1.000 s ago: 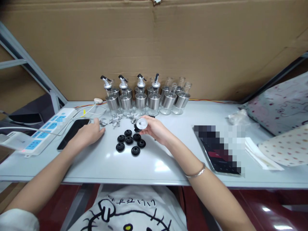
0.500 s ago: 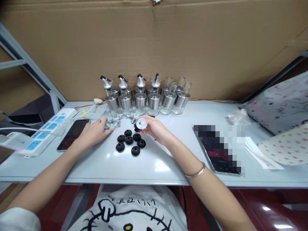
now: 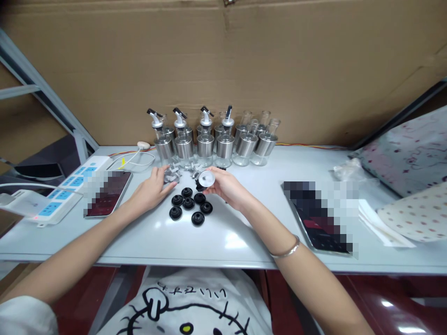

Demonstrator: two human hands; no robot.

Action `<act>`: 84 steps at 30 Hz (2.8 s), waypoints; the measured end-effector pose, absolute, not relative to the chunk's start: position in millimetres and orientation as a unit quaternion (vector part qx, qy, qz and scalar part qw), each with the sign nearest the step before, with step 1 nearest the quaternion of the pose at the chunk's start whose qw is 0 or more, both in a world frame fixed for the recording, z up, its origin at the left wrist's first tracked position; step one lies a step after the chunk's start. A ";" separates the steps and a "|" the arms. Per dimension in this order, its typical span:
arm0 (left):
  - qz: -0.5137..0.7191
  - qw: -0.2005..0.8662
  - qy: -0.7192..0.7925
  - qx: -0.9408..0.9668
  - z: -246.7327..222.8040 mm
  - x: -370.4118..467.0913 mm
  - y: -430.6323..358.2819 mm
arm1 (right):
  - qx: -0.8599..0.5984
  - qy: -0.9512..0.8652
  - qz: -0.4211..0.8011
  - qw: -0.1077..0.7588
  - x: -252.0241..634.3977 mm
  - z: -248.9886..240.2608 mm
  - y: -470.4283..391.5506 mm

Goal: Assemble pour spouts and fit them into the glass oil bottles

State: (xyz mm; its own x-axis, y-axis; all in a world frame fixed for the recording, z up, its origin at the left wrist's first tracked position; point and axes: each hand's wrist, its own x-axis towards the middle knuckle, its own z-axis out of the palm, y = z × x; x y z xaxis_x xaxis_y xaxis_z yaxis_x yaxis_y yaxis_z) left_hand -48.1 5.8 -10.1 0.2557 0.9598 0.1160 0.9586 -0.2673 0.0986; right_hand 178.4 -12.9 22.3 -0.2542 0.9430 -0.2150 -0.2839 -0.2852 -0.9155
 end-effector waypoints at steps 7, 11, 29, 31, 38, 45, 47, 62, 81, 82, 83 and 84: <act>0.103 -0.014 0.602 0.792 -7.4 -40.6 12.2 | -0.415 -0.403 0.685 0.443 177.6 21.9 -13.5; 0.129 -0.017 0.595 0.793 -5.0 -40.9 12.8 | -0.409 -0.409 0.688 0.439 177.8 20.4 -12.9; 0.405 0.137 0.332 0.841 11.5 -6.6 -13.7 | -0.326 -0.459 0.659 0.499 179.0 31.8 -19.0; 0.413 0.134 0.323 0.841 7.8 -6.7 -12.6 | -0.337 -0.469 0.645 0.500 178.9 30.7 -19.1; 0.453 0.229 0.375 0.776 -2.6 -7.8 -16.4 | -0.306 -0.492 0.630 0.517 178.7 25.2 -16.8; 0.404 0.426 0.379 0.715 -2.3 -9.9 -19.2 | -0.280 -0.541 0.609 0.508 179.6 24.9 -19.8; 0.391 0.439 0.377 0.716 -2.3 -10.6 -19.2 | -0.285 -0.562 0.591 0.504 179.4 24.9 -20.5; 0.445 0.186 0.300 0.823 -5.2 -17.0 -19.7 | -0.311 -0.502 0.449 0.671 182.2 17.5 -12.8; 0.431 0.005 0.310 0.847 -7.1 -23.9 -7.7 | -0.347 -0.542 0.468 0.606 174.3 21.3 -20.6; 0.435 0.001 0.301 0.849 -7.6 -23.9 -7.6 | -0.349 -0.542 0.472 0.601 174.4 21.2 -20.4; 0.445 0.000 0.289 0.847 -8.4 -23.8 -7.5 | -0.351 -0.542 0.476 0.597 174.7 21.0 -20.1; 0.459 0.005 0.277 0.844 -9.5 -23.5 -7.3 | -0.353 -0.541 0.479 0.595 175.1 20.8 -19.8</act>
State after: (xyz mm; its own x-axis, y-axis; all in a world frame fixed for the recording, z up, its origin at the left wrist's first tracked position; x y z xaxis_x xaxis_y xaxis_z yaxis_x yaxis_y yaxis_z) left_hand -23.5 -7.3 -9.5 0.4258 0.4720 0.7719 0.4627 -0.8468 0.2625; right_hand 175.1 -19.8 20.8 -0.0434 0.9511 0.3060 -0.1886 0.2929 -0.9374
